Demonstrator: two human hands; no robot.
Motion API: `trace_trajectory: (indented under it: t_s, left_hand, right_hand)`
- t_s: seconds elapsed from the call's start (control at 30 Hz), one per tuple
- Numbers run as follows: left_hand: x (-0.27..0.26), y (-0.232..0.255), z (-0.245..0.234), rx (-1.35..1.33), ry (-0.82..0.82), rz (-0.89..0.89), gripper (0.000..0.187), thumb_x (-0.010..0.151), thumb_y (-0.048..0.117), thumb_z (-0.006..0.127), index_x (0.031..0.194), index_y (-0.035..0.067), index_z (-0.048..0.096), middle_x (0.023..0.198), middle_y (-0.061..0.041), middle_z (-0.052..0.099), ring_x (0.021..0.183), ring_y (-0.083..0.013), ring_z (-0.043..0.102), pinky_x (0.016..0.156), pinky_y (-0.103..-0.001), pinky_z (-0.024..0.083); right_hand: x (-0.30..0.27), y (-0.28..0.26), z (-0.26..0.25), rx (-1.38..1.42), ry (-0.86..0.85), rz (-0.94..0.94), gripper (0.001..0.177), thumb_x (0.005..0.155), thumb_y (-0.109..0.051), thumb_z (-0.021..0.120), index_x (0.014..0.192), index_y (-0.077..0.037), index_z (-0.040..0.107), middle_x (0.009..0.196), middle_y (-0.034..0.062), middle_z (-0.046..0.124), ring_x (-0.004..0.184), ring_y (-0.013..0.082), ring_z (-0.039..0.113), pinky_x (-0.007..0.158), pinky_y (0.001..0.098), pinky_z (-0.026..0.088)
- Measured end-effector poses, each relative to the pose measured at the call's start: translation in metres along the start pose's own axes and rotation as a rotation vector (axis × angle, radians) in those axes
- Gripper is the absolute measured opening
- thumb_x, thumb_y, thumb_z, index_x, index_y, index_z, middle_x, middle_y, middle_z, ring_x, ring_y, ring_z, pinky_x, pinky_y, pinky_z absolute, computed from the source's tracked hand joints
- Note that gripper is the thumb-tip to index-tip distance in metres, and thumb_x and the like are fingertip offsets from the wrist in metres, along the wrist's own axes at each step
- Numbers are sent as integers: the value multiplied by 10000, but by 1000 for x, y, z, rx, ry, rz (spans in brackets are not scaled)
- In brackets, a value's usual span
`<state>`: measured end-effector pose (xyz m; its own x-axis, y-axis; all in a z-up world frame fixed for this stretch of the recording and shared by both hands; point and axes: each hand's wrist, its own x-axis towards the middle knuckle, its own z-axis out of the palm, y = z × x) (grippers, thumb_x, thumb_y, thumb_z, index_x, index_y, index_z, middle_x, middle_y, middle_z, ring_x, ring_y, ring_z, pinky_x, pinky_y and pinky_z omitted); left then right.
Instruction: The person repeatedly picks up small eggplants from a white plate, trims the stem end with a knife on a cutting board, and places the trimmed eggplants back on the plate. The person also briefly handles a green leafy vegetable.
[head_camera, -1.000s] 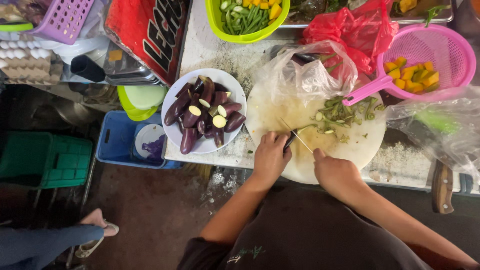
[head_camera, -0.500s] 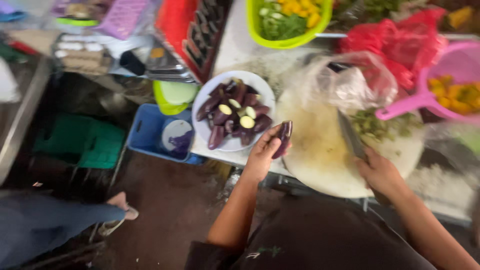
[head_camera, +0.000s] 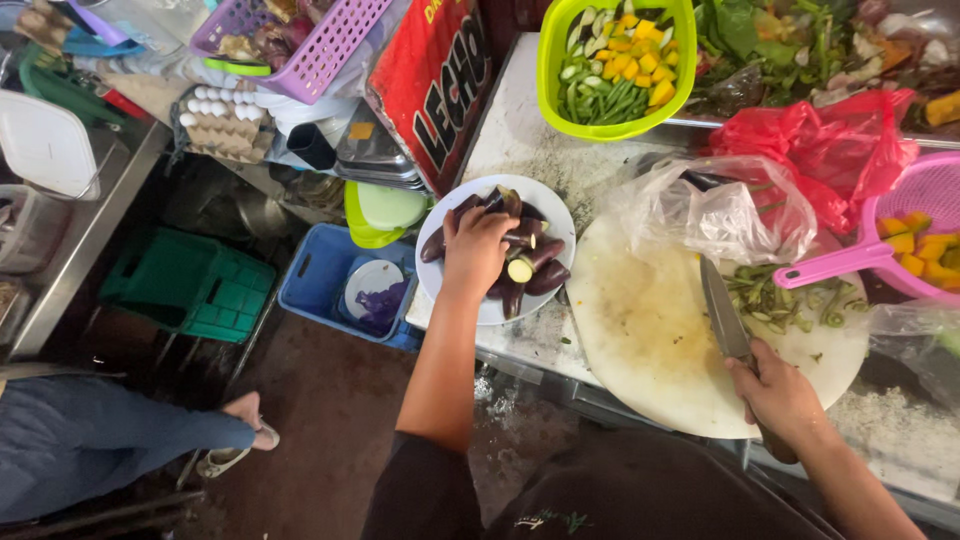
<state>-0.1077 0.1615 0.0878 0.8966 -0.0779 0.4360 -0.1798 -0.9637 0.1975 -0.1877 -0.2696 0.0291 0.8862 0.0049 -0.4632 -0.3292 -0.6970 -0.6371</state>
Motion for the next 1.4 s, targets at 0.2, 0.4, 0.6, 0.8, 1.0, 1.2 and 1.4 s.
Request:
trace_trajectory:
  t_s: [0.2, 0.4, 0.6, 0.8, 1.0, 1.2, 1.4]
  left_hand:
    - [-11, -16, 1, -229, 273, -183, 405, 944, 155, 720, 1331, 109, 613, 1378, -149, 601, 1298, -352, 533, 1075, -520, 392]
    - [-18, 28, -6, -234, 547, -215, 309, 936, 96, 678, 1240, 63, 637, 1259, -222, 631, 1186, -415, 585, 1024, -506, 446]
    - [54, 115, 37, -550, 322, 263, 261, 920, 40, 644, 1178, 80, 643, 1183, -141, 668, 1156, -391, 617, 1026, -477, 494]
    - [118, 171, 138, -657, -193, 243, 354, 918, 78, 564, 1266, 86, 629, 1143, -193, 705, 1051, -381, 672, 898, -485, 534]
    - [123, 175, 199, -217, -537, 130, 224, 985, 270, 588, 1047, 121, 742, 1115, -146, 759, 1068, -337, 732, 929, -467, 556]
    - [134, 187, 193, -22, -72, 432, 293, 832, 166, 579, 1035, 234, 779, 1250, -4, 633, 1217, -287, 571, 1023, -672, 367]
    - [129, 211, 224, -13, -305, 430, 285, 941, 311, 571, 1138, 305, 777, 1322, -30, 602, 1330, -276, 490, 1102, -588, 328]
  right_hand:
    - [-2, 14, 7, 51, 26, -44, 295, 973, -314, 595, 1055, -31, 588, 616, 139, 641, 465, 273, 668, 521, 419, 518]
    - [0, 11, 4, 81, 28, -59, 267, 959, -308, 602, 1083, -72, 595, 588, 126, 628, 464, 259, 656, 518, 411, 510]
    - [11, 24, 6, 168, 4, -19, 297, 947, -318, 633, 1119, -86, 568, 616, 108, 629, 454, 251, 636, 485, 397, 508]
    - [7, 70, 27, 545, 56, -221, 198, 957, -199, 634, 1007, -27, 549, 630, 49, 574, 485, 148, 563, 444, 330, 445]
    - [20, 89, 31, 759, 16, -256, 148, 965, -139, 601, 1042, -30, 537, 663, 32, 566, 498, 137, 563, 461, 316, 485]
    - [16, 79, 24, 816, -35, -258, 159, 963, -124, 598, 1066, -24, 531, 662, 34, 581, 496, 140, 577, 465, 312, 490]
    - [14, 73, 18, 751, -33, -198, 209, 947, -117, 605, 1131, -39, 544, 630, 51, 580, 471, 149, 557, 452, 316, 466]
